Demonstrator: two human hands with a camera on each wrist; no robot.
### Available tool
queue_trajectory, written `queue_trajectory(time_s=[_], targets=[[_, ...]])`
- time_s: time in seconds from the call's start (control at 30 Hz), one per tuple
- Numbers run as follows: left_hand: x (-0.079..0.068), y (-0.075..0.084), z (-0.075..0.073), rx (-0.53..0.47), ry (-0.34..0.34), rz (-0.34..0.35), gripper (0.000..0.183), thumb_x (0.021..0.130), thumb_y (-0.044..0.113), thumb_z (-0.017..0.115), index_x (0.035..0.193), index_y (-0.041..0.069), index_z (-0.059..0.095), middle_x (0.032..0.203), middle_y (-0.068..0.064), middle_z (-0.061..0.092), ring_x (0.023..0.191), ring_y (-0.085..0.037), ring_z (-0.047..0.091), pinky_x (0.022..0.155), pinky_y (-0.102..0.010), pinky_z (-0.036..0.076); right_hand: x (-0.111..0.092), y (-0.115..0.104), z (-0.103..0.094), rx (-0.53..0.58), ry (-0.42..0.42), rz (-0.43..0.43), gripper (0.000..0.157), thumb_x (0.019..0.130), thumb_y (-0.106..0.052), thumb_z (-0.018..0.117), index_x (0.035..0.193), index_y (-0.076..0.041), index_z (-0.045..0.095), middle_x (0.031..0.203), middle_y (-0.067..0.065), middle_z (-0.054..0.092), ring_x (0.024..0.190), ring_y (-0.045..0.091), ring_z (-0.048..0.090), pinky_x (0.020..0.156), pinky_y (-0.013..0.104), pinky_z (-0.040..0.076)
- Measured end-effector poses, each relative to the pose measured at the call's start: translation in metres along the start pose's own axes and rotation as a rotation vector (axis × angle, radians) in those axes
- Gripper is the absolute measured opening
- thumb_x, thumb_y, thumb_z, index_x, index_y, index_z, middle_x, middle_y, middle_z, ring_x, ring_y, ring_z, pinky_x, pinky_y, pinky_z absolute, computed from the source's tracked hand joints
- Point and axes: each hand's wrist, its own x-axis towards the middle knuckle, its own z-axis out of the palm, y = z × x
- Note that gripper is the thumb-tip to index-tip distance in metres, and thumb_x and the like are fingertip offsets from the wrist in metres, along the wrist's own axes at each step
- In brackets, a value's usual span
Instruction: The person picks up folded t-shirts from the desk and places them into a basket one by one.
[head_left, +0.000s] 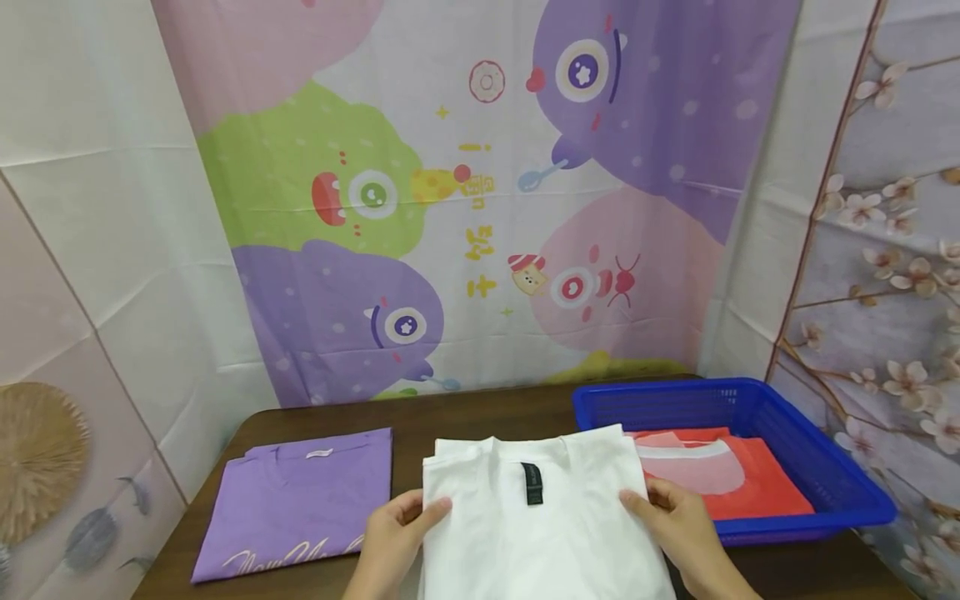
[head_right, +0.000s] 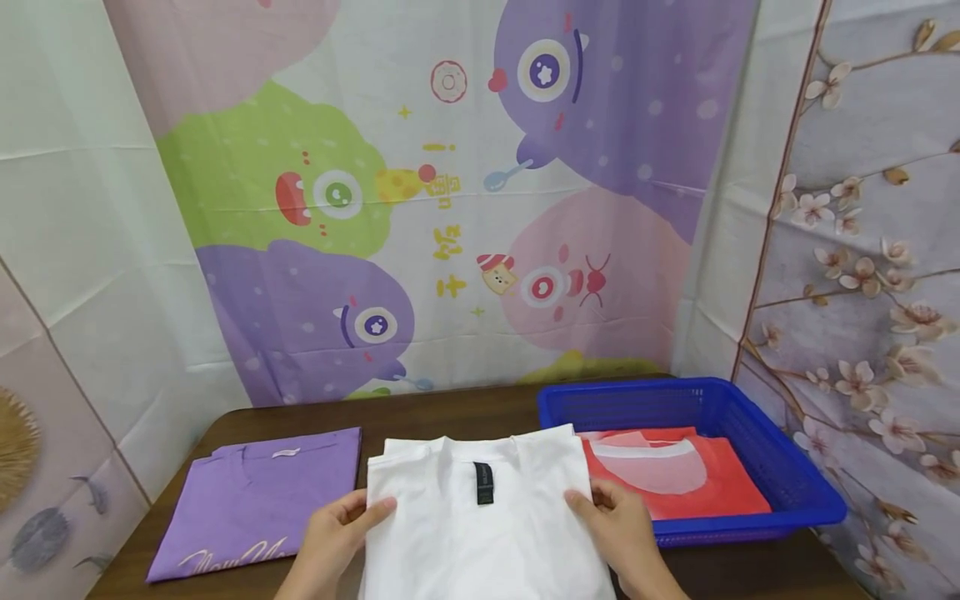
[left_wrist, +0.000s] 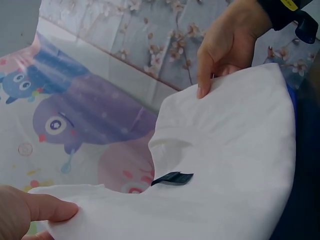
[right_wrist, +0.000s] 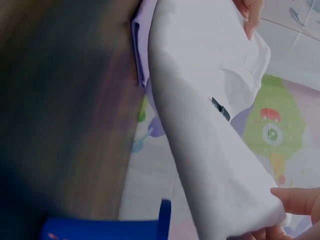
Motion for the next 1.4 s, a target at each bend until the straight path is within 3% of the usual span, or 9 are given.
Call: queue_trajectory(time_s=[0.13,0.37,0.67,0.97,1.1,1.27,1.4], targets=[[0.002,0.009,0.007,-0.009,-0.032,0.021,0.038,0.085,0.022,0.072,0.109,-0.007,0.067,0.087,-0.003,0.073,0.072,-0.007,0.062,0.065,-0.023,0.052,0.004,-0.003,-0.011,-0.01,-0.011,-0.004,0.043,0.088,-0.023,0.069,0.118,0.007,0.062,0.083,-0.001,0.07,0.069,0.006,0.058,0.061,0.024,0.05],[0.011,0.021,0.018,0.058,-0.045,0.054,0.041,0.085,0.026,0.072,0.11,-0.005,0.067,0.096,-0.009,0.074,0.079,-0.005,0.06,0.068,-0.022,0.051,0.014,-0.006,-0.026,-0.041,-0.009,-0.015,0.045,0.089,-0.024,0.067,0.12,0.007,0.06,0.082,-0.004,0.068,0.069,0.005,0.058,0.061,0.024,0.051],[0.021,0.028,0.032,0.05,-0.09,0.108,0.036,0.087,0.022,0.07,0.108,-0.007,0.067,0.093,-0.013,0.074,0.076,-0.006,0.06,0.066,-0.022,0.051,0.024,-0.007,-0.042,-0.104,-0.004,-0.039,0.049,0.091,-0.027,0.064,0.123,0.009,0.058,0.082,-0.004,0.068,0.068,0.005,0.057,0.06,0.024,0.052],[0.025,0.036,0.047,0.029,-0.161,0.141,0.033,0.088,0.02,0.068,0.107,-0.006,0.068,0.094,-0.014,0.073,0.076,-0.008,0.059,0.065,-0.021,0.05,0.033,-0.007,-0.058,-0.156,0.046,-0.052,0.05,0.09,-0.029,0.066,0.123,0.008,0.058,0.079,-0.009,0.063,0.067,0.002,0.053,0.059,0.022,0.05],[0.028,0.039,0.057,0.011,-0.161,0.146,0.031,0.087,0.018,0.069,0.106,-0.007,0.068,0.094,-0.015,0.073,0.076,-0.008,0.06,0.067,-0.021,0.051,0.037,-0.007,-0.065,-0.185,0.093,-0.078,0.048,0.089,-0.029,0.066,0.12,0.007,0.06,0.075,-0.012,0.062,0.064,0.0,0.051,0.058,0.022,0.048],[0.032,0.042,0.07,0.006,-0.163,0.16,0.03,0.087,0.017,0.07,0.105,-0.007,0.069,0.095,-0.018,0.073,0.076,-0.009,0.061,0.067,-0.022,0.052,0.041,-0.008,-0.073,-0.212,0.126,-0.102,0.052,0.09,-0.031,0.065,0.123,0.009,0.059,0.085,-0.003,0.07,0.065,-0.003,0.051,0.059,0.02,0.048],[0.033,0.046,0.078,0.001,-0.164,0.156,0.03,0.086,0.017,0.07,0.105,-0.006,0.069,0.096,-0.017,0.073,0.077,-0.01,0.062,0.068,-0.023,0.053,0.043,-0.009,-0.081,-0.211,0.138,-0.085,0.055,0.091,-0.034,0.064,0.125,0.008,0.057,0.082,-0.007,0.068,0.065,-0.003,0.052,0.059,0.02,0.048]])
